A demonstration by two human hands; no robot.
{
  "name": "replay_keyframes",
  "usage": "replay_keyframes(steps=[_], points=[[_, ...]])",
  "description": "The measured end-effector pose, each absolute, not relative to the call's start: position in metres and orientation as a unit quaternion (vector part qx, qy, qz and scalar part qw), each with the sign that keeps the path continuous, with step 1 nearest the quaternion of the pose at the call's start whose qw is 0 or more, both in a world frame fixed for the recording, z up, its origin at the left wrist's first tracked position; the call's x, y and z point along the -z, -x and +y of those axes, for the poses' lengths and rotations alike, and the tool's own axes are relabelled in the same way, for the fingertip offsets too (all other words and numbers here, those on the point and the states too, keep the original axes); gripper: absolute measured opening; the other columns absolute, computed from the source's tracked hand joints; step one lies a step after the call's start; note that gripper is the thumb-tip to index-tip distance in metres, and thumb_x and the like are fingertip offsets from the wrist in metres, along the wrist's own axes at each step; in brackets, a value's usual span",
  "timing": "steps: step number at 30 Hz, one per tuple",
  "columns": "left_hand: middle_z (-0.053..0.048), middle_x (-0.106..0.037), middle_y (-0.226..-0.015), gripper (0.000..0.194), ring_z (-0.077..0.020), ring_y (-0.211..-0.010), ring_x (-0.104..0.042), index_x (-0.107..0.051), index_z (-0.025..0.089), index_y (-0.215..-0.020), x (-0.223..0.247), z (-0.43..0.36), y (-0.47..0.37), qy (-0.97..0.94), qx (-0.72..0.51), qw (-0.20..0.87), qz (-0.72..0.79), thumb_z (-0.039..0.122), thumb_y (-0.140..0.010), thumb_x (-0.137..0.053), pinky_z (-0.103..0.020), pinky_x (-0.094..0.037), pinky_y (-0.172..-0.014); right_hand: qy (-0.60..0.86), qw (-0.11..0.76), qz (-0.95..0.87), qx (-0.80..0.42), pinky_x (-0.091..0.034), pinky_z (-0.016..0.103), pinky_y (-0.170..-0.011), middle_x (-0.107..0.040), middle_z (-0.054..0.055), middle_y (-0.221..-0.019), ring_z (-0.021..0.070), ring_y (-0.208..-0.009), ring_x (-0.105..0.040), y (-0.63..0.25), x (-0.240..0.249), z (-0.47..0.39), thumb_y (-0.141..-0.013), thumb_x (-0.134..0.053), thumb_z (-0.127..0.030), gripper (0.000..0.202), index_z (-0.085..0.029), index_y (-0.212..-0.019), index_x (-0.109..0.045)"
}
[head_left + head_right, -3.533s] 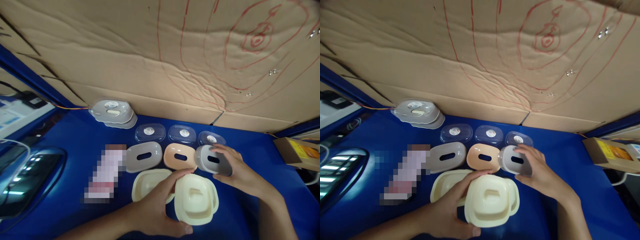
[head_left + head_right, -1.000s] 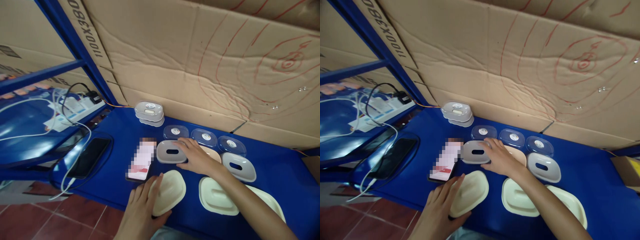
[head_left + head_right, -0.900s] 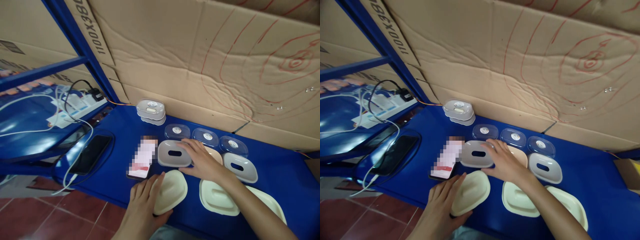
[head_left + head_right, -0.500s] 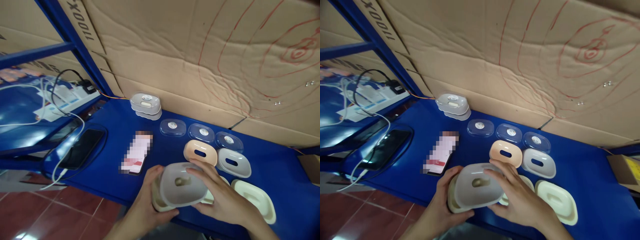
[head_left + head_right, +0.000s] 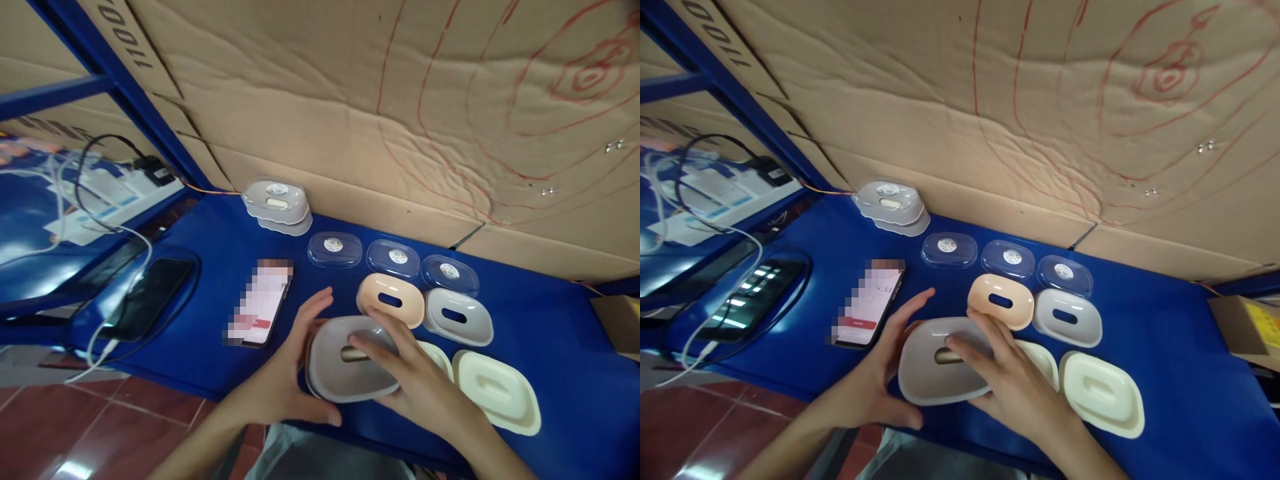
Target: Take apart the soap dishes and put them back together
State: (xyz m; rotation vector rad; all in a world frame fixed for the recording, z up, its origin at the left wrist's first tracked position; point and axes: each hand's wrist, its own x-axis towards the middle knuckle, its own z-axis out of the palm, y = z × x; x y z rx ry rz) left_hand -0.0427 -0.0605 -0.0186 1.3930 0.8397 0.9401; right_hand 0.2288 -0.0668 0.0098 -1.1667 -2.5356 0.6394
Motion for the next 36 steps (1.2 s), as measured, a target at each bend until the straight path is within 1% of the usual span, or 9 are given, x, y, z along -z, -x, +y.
replay_keyframes(steps=[2,4,8,11,16,19,28,34,36], points=[[-0.015,-0.010,-0.179,0.127,-0.0474,-0.150,-0.043,-0.027,0.044,-0.165,0.016,-0.059,0.037,-0.472,-0.440,0.690,0.328,0.059,-0.060,-0.098,-0.058,-0.052,-0.109,0.406,0.149,-0.882,-0.188,-0.049,0.053,-0.119,-0.019,0.010,-0.177,0.0370,-0.161,-0.028,-0.229,-0.007,-0.067,-0.082,-0.078,-0.007,0.092,-0.035,-0.161,-0.041],[-0.014,-0.027,-0.175,0.121,-0.0433,-0.144,-0.052,-0.029,0.043,-0.164,0.020,-0.062,0.028,-0.330,-0.484,0.748,0.311,0.064,-0.064,-0.094,-0.052,-0.054,-0.107,0.409,0.156,-0.885,-0.158,-0.049,0.057,-0.118,-0.019,0.011,-0.176,0.0395,-0.160,-0.027,-0.229,-0.004,-0.067,-0.082,-0.076,-0.005,0.094,-0.034,-0.163,-0.038],[-0.011,-0.066,-0.148,0.074,-0.0343,-0.139,-0.060,-0.057,0.029,-0.151,0.034,-0.077,0.012,-0.110,-0.483,0.802,0.333,0.052,-0.085,-0.081,-0.047,-0.046,-0.118,0.412,0.142,-0.889,-0.141,-0.050,0.060,-0.117,-0.019,0.012,-0.176,0.0406,-0.160,-0.028,-0.224,0.005,-0.067,-0.078,-0.072,0.002,0.104,-0.036,-0.166,-0.031],[-0.009,-0.078,-0.130,0.050,-0.0351,-0.135,-0.064,-0.077,0.022,-0.127,0.040,-0.087,0.012,-0.036,-0.471,0.816,0.332,0.052,-0.087,-0.079,-0.048,-0.045,-0.120,0.413,0.140,-0.889,-0.139,-0.049,0.061,-0.118,-0.013,0.012,-0.178,0.0420,-0.160,-0.026,-0.217,0.010,-0.069,-0.075,-0.071,0.003,0.109,-0.035,-0.167,-0.028],[-0.009,-0.083,-0.118,0.054,-0.0355,-0.128,-0.069,-0.078,0.020,-0.125,0.040,-0.090,0.022,-0.059,-0.498,0.809,0.307,0.052,-0.082,-0.085,-0.047,-0.047,-0.119,0.408,0.130,-0.896,-0.119,-0.051,0.064,-0.115,-0.005,0.012,-0.180,0.0467,-0.160,-0.026,-0.207,0.013,-0.071,-0.074,-0.072,0.004,0.114,-0.036,-0.169,-0.022],[-0.009,-0.084,-0.113,0.058,-0.0339,-0.125,-0.071,-0.071,0.020,-0.138,0.042,-0.088,0.024,-0.056,-0.491,0.812,0.311,0.038,-0.084,-0.083,-0.046,-0.047,-0.119,0.412,0.108,-0.896,-0.122,-0.052,0.064,-0.114,-0.006,0.013,-0.179,0.0467,-0.160,-0.026,-0.203,0.013,-0.071,-0.070,-0.070,0.009,0.119,-0.036,-0.169,-0.021],[-0.012,-0.082,-0.118,0.057,-0.0346,-0.124,-0.071,-0.065,0.015,-0.146,0.048,-0.087,0.026,-0.032,-0.485,0.824,0.291,0.036,-0.093,-0.068,-0.049,-0.046,-0.119,0.395,0.086,-0.906,-0.123,-0.050,0.062,-0.117,-0.015,0.013,-0.178,0.0437,-0.160,-0.028,-0.198,0.006,-0.066,-0.073,-0.069,0.006,0.112,-0.032,-0.169,-0.026],[-0.013,-0.083,-0.114,0.046,-0.0359,-0.124,-0.071,-0.076,0.011,-0.128,0.049,-0.087,0.025,-0.002,-0.478,0.831,0.286,0.029,-0.086,-0.072,-0.049,-0.046,-0.117,0.392,0.069,-0.914,-0.072,-0.048,0.065,-0.118,-0.019,0.015,-0.177,0.0441,-0.161,-0.023,-0.196,0.013,-0.072,-0.075,-0.061,0.012,0.112,-0.030,-0.170,-0.019],[-0.012,-0.083,-0.115,0.039,-0.0345,-0.121,-0.072,-0.079,0.011,-0.121,0.047,-0.087,0.025,0.005,-0.474,0.831,0.292,0.029,-0.087,-0.071,-0.047,-0.049,-0.115,0.392,0.058,-0.913,-0.098,-0.046,0.063,-0.120,-0.015,0.015,-0.178,0.0431,-0.162,-0.018,-0.200,0.006,-0.072,-0.079,-0.068,0.007,0.110,-0.031,-0.170,-0.018]])
